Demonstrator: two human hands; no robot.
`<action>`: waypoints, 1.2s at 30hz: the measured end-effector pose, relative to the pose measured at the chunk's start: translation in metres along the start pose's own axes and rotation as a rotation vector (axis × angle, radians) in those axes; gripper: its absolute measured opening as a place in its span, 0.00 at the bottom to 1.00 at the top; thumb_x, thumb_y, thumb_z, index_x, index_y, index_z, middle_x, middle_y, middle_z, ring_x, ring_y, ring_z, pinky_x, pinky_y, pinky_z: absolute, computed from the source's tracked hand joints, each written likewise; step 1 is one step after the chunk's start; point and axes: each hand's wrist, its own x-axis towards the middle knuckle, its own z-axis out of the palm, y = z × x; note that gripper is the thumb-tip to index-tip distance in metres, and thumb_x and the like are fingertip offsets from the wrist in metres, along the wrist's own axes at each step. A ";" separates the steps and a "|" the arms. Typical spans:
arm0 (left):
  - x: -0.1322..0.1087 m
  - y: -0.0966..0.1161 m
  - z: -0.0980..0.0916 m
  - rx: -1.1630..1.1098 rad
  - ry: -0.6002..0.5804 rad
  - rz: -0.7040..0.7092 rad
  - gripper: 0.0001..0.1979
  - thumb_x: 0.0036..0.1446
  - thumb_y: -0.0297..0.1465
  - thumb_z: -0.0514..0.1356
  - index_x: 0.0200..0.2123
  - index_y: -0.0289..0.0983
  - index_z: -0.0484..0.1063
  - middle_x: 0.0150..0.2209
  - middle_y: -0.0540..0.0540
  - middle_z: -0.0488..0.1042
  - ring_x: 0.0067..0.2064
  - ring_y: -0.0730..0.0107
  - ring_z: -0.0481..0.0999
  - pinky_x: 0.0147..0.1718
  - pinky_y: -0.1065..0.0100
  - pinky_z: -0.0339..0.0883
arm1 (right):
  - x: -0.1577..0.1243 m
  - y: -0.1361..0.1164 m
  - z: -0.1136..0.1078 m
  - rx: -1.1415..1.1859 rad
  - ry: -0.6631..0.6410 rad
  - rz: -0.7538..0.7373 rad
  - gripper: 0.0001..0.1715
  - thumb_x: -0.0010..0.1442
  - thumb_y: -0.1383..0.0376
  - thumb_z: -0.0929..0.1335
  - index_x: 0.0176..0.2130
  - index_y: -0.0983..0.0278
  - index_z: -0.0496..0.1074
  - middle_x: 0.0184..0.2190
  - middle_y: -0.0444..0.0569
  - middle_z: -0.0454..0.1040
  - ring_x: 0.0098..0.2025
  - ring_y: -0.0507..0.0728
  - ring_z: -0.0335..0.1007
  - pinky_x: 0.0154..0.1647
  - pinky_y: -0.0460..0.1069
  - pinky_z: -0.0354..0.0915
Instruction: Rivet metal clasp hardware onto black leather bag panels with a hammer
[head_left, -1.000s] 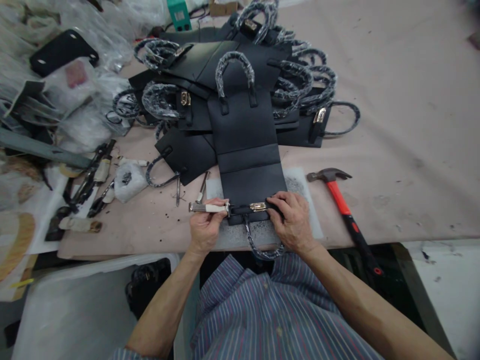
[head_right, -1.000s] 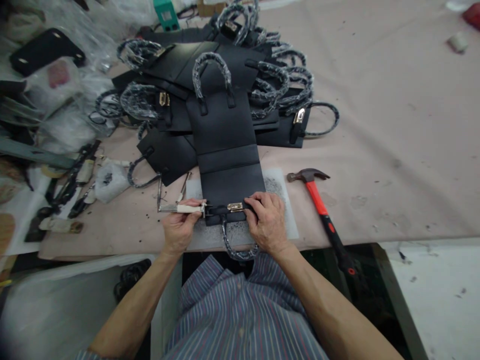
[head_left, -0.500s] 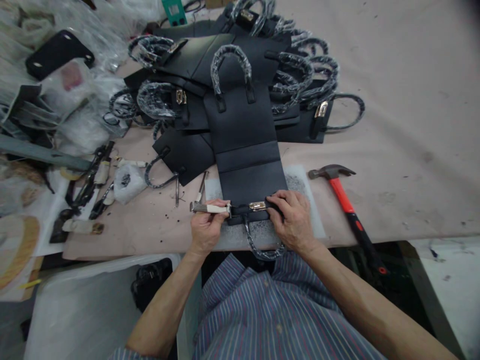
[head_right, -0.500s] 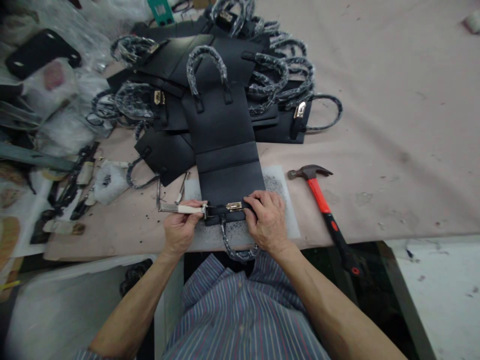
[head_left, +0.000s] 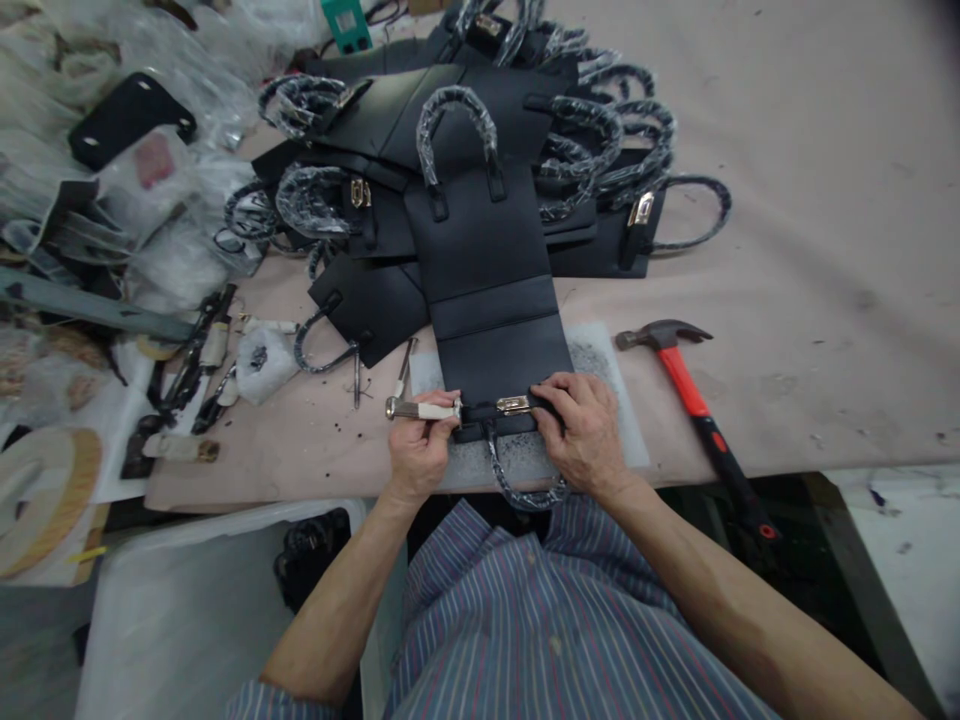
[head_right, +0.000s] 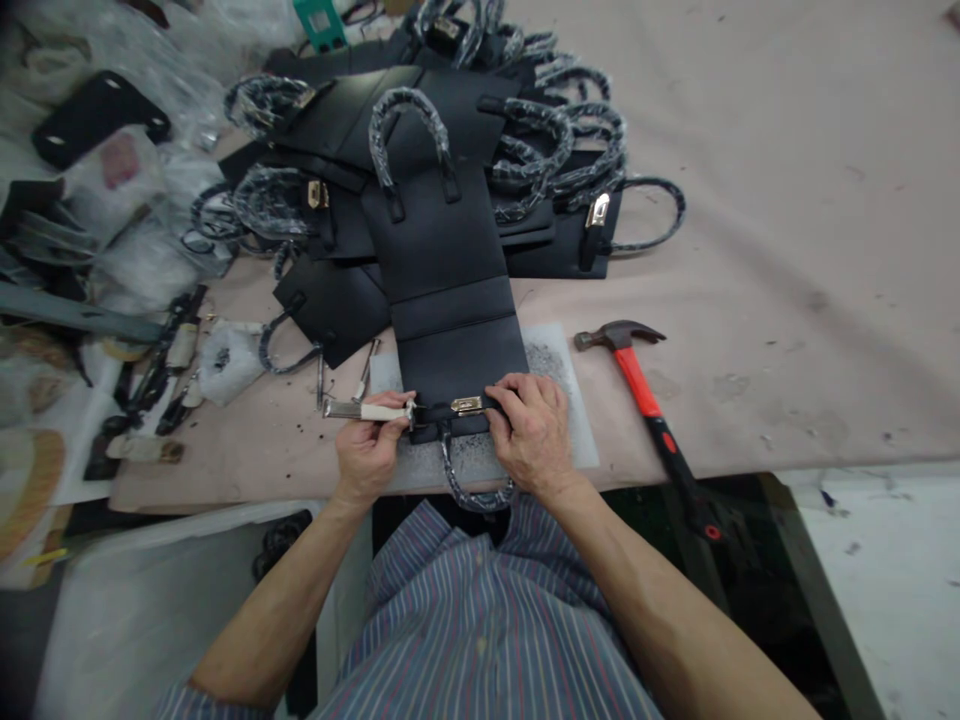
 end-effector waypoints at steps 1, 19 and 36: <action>0.000 0.000 0.000 0.001 -0.005 0.002 0.03 0.63 0.30 0.64 0.40 0.38 0.75 0.43 0.42 0.80 0.49 0.56 0.82 0.53 0.52 0.75 | 0.000 0.000 0.000 0.001 0.001 0.000 0.12 0.65 0.64 0.67 0.49 0.59 0.75 0.47 0.51 0.74 0.51 0.64 0.66 0.56 0.62 0.59; 0.013 0.018 0.002 0.212 -0.126 0.138 0.01 0.62 0.29 0.62 0.38 0.39 0.73 0.42 0.43 0.80 0.47 0.59 0.82 0.50 0.55 0.76 | -0.001 0.003 0.000 -0.009 0.014 -0.013 0.13 0.65 0.63 0.67 0.49 0.59 0.75 0.47 0.52 0.74 0.51 0.65 0.65 0.55 0.62 0.59; 0.013 0.010 0.007 0.134 -0.194 0.184 0.06 0.60 0.25 0.60 0.41 0.39 0.72 0.43 0.42 0.80 0.46 0.61 0.81 0.48 0.60 0.75 | -0.050 0.124 -0.101 -0.465 0.070 0.364 0.22 0.60 0.49 0.68 0.42 0.63 0.77 0.36 0.69 0.75 0.40 0.73 0.74 0.37 0.64 0.63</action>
